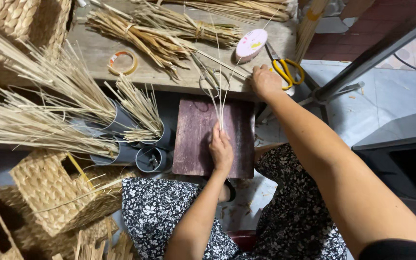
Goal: The person sits at a craft workbench and prepares thin rattan strips for basket weaving. They pull long strips from a bundle, shave and trim the strip ends with a small knife, bend and weave the strips together across their lap, and set finished strips aside with the woven basket pieces.
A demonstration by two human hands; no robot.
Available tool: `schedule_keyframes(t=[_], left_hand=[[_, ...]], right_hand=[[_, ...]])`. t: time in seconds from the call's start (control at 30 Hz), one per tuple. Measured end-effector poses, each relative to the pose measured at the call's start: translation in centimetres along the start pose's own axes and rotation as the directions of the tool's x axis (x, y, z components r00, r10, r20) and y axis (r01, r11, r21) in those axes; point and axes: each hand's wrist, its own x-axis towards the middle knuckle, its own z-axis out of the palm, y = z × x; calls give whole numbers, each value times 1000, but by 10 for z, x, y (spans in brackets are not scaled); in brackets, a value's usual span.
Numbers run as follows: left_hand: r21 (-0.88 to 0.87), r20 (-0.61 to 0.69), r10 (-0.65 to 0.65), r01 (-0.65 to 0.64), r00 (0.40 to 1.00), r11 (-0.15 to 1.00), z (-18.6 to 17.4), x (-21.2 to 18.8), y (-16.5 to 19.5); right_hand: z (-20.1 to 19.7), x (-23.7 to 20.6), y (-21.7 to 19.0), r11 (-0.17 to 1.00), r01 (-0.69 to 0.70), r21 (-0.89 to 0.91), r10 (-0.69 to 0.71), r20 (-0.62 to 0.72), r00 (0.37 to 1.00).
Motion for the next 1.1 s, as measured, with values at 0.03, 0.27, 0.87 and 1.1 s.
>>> schedule_keyframes(t=[0.03, 0.27, 0.87, 1.1], left_hand=[[1, -52, 129, -129, 990, 992, -3, 0, 6], [-51, -147, 253, -263, 956, 964, -19, 18, 25], [40, -33, -176, 177, 984, 983, -17, 53, -12], [120, -30, -99, 102, 995, 988, -17, 52, -12]], right_hand=[[3, 1, 1, 1000, -1, -3, 1, 1, 1000], [-14, 14, 12, 987, 26, 159, -13, -81, 997], [-185, -117, 97, 252, 578, 776, 478, -619, 623], [-231, -213, 64, 328, 592, 736, 297, -676, 675]])
